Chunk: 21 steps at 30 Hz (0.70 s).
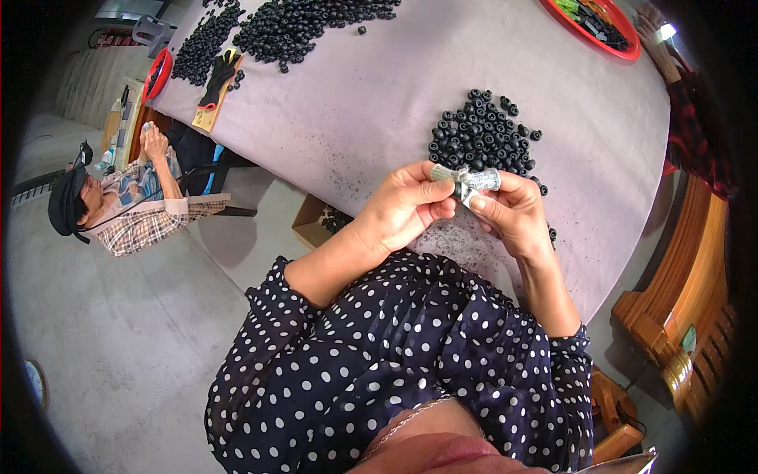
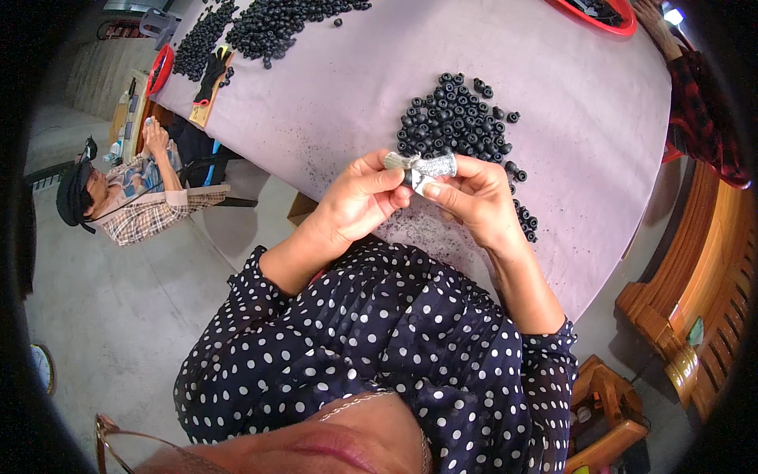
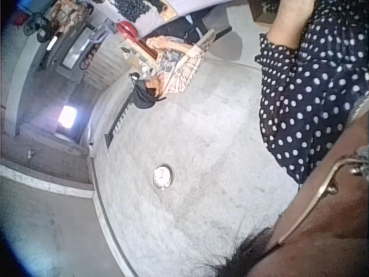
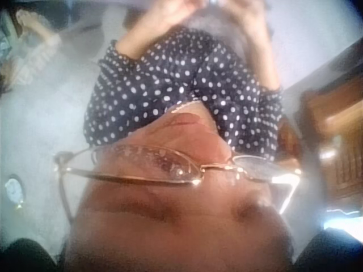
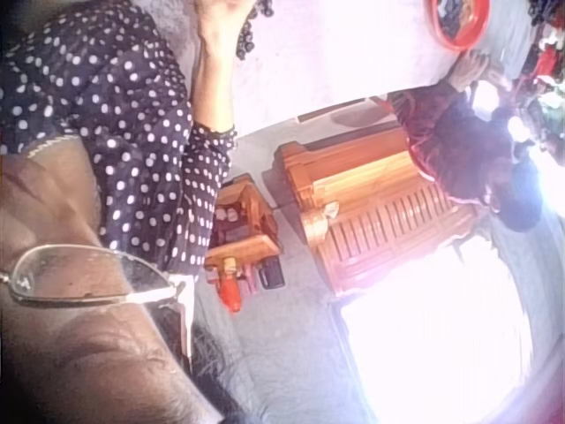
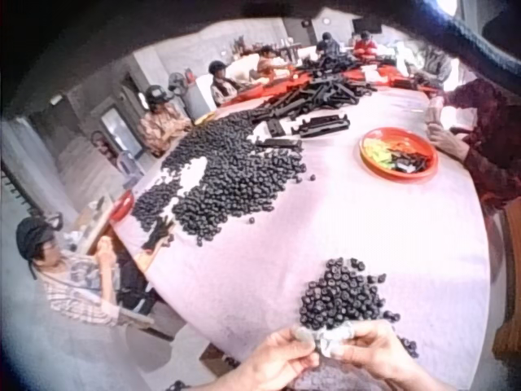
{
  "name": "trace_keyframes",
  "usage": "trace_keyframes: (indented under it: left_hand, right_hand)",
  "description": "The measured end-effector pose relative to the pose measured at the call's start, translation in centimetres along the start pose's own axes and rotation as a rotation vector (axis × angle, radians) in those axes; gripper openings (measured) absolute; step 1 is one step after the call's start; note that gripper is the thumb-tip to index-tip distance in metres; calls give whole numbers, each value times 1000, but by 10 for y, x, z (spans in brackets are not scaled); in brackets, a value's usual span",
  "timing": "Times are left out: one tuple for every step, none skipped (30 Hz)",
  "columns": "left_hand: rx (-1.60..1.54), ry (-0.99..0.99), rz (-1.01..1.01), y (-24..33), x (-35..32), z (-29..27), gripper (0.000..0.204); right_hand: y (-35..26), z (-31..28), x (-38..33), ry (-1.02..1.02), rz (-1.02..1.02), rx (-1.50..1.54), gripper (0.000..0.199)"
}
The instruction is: The person assembles small black plastic or rubber components by hand, fitting small grey pieces into them.
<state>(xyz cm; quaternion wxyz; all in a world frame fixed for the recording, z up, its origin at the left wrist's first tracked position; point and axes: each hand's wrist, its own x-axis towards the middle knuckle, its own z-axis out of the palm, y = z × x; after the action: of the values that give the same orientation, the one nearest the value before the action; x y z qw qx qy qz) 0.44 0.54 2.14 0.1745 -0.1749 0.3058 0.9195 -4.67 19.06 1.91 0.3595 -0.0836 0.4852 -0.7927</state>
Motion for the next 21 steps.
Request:
trace_keyframes:
  left_hand:
    - [-10, 11, -22, -1, 0, 1, 5]
    - [-20, 21, -44, -1, 0, 1, 5]
    - [-21, 22, -46, -2, 0, 2, 5]
    - [-54, 19, -49, -2, 0, 3, 4]
    - [-87, 16, -52, -3, -1, 4, 3]
    - [-86, 16, -50, -1, -1, 4, 3]
    - [-68, -15, -30, 1, 1, 4, 3]
    - [-49, -47, -9, 2, 2, 3, 4]
    - [-49, -44, -10, 2, 1, 3, 4]
    - [-65, -49, -19, 3, 1, 2, 4]
    - [-81, -54, -29, 3, 1, 2, 5]
    - [-81, -53, -30, 4, 1, 3, 5]
    - [-78, -48, -33, 4, 0, 3, 5]
    - [-74, -42, -36, 3, 0, 4, 5]
    - [-74, -42, -37, 3, 0, 5, 5]
    - [-58, -22, -34, 3, 0, 6, 5]
    - [-41, -1, -31, 2, -1, 6, 4]
    - [-41, -1, -31, 2, -1, 6, 4]
    - [-31, -1, -26, 2, -1, 5, 5]
    - [-22, 0, -21, 2, -1, 4, 5]
    - [-22, -1, -21, 2, -1, 3, 5]
  right_hand:
    - [1, -1, 0, 8, 36, -7, 26]
    - [2, -2, 0, 10, 36, -6, 26]
    - [3, -3, 1, 10, 27, 1, 27]
    - [3, -2, 0, 5, 14, 8, 28]
    - [2, 0, 0, 3, 13, 8, 28]
    - [0, 2, 0, -14, -9, 14, 29]
    - [-1, 4, 0, -27, -28, 23, 30]
    - [-2, 5, -1, -27, -26, 25, 30]
    - [-3, 7, -1, -28, -33, 10, 31]
    - [-4, 7, -1, -28, -41, -6, 32]
    - [-4, 7, -1, -27, -40, -5, 32]
    - [-4, 6, -1, -30, -39, -8, 32]
    - [-4, 6, -1, -33, -38, -11, 31]
    - [-4, 6, -2, -32, -38, -11, 31]
    - [-4, 5, -2, -28, -34, -3, 31]
    - [-4, 5, -2, -26, -28, 4, 31]
    - [-4, 5, -2, -26, -28, 4, 31]
    - [-4, 5, -2, -31, -29, 7, 31]
    - [-5, 5, -2, -35, -30, 9, 31]
    - [-5, 5, -2, -34, -29, 9, 31]
    - [-5, 6, -2, -32, -30, 13, 31]
